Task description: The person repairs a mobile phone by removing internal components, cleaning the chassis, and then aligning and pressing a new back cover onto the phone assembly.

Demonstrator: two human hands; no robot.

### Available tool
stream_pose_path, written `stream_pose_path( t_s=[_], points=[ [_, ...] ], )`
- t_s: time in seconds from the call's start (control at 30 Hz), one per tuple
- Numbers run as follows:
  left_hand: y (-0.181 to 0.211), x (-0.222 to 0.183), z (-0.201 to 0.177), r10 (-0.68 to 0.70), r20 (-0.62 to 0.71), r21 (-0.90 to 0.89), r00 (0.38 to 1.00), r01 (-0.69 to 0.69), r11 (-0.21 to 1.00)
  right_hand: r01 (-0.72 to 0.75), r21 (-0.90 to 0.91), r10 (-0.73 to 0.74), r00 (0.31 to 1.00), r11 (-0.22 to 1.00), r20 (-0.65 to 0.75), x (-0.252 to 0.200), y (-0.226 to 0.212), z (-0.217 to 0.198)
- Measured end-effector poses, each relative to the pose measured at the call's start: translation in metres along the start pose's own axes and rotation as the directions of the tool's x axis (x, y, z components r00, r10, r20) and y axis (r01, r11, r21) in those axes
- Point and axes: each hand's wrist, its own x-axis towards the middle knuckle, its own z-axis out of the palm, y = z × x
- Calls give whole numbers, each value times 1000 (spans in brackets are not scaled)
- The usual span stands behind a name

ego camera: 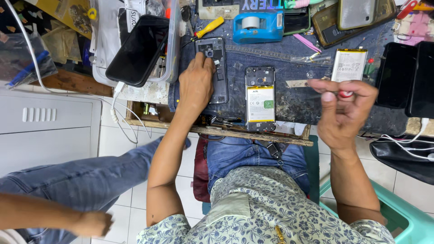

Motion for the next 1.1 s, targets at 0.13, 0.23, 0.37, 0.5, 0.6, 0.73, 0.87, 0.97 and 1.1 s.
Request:
stream_pose_path(
  t_s=[0.13, 0.23, 0.37, 0.5, 0.6, 0.73, 0.87, 0.97, 1.1],
  points=[
    [-5, -1, -3, 40, 4, -47, 999, -40, 998, 89, -173, -72, 992, 981, 105, 6, 7, 17],
    [-5, 0, -4, 71, -14, -60, 997, -72, 996, 167, -263, -124, 977, 950, 172, 10, 6, 20],
    [1, 4, -6, 65, -38, -30, 997, -66, 997, 168, -311, -113, 976, 935, 186, 10, 3, 20],
    [3, 2, -18, 1, -19, -48, 1000, -2, 999, 90, -183, -69, 991, 979, 117, 13, 7, 20],
    [14, 0, -25, 61, -2, -189, 998, -60, 980, 113, 60, -116, 991, 992, 62, 26, 11, 18],
    [45, 6, -10, 182, -24, -408, 983, -175, 896, 202, 151, -209, 977, 968, 34, 44, 11, 27],
    [71, 17, 6, 173, -32, -570, 984, -160, 806, 250, 161, -263, 963, 955, 64, 55, 6, 43],
    [79, 23, 10, 165, -21, -617, 986, -143, 774, 264, 186, -281, 957, 947, 75, 57, 7, 49],
    [84, 25, 10, 151, 26, -609, 988, -104, 786, 252, 156, -269, 958, 955, 96, 59, 11, 50]
  ],
)
